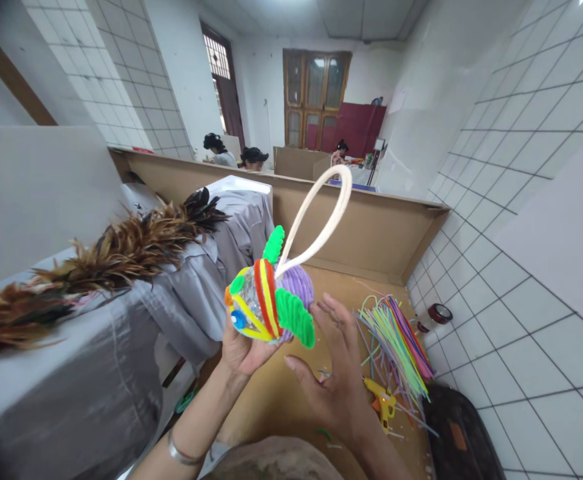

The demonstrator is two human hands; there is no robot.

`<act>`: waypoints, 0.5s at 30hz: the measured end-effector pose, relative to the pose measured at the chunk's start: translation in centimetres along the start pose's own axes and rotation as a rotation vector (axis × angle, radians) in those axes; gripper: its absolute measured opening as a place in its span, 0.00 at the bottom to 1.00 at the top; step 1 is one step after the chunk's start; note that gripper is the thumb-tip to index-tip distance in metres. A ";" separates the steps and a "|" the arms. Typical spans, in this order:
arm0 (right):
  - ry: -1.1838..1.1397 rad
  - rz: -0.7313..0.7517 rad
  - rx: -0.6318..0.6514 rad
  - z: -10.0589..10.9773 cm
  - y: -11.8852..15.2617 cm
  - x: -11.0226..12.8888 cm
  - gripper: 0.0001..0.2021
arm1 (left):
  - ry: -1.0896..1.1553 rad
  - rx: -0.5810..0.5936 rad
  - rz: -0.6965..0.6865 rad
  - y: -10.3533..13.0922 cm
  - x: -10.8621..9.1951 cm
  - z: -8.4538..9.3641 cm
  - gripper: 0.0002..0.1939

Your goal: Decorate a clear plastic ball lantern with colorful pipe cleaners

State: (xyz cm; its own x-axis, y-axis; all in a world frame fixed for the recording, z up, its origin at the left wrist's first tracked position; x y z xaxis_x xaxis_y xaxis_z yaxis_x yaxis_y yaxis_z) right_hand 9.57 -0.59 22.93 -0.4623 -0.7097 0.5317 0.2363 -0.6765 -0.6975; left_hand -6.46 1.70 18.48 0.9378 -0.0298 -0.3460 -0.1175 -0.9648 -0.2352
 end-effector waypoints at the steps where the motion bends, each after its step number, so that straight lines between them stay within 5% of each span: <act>1: 0.004 0.002 -0.005 0.1 0.0 0.0 0.35 | 0.002 0.002 -0.004 -0.1 0.0 -0.1 0.26; 15: -0.003 -0.020 -0.059 0.4 0.4 -0.4 0.32 | -0.060 -0.005 0.000 -0.1 0.5 -0.4 0.29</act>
State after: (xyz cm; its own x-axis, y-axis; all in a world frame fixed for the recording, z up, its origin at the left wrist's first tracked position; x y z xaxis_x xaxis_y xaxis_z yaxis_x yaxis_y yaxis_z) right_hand 10.18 -0.67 22.65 -0.4640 -0.6968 0.5470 0.1760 -0.6777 -0.7140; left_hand -5.81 1.68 18.68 0.9166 -0.0139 -0.3995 -0.1151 -0.9663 -0.2304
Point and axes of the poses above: each hand's wrist, its own y-axis away from the middle knuckle, its own z-axis out of the back of the hand, x = y × z, the point moved 3 cm from there along -y, towards the middle knuckle, and after that the axes turned 1 degree about -z, right-handed, at the moved point
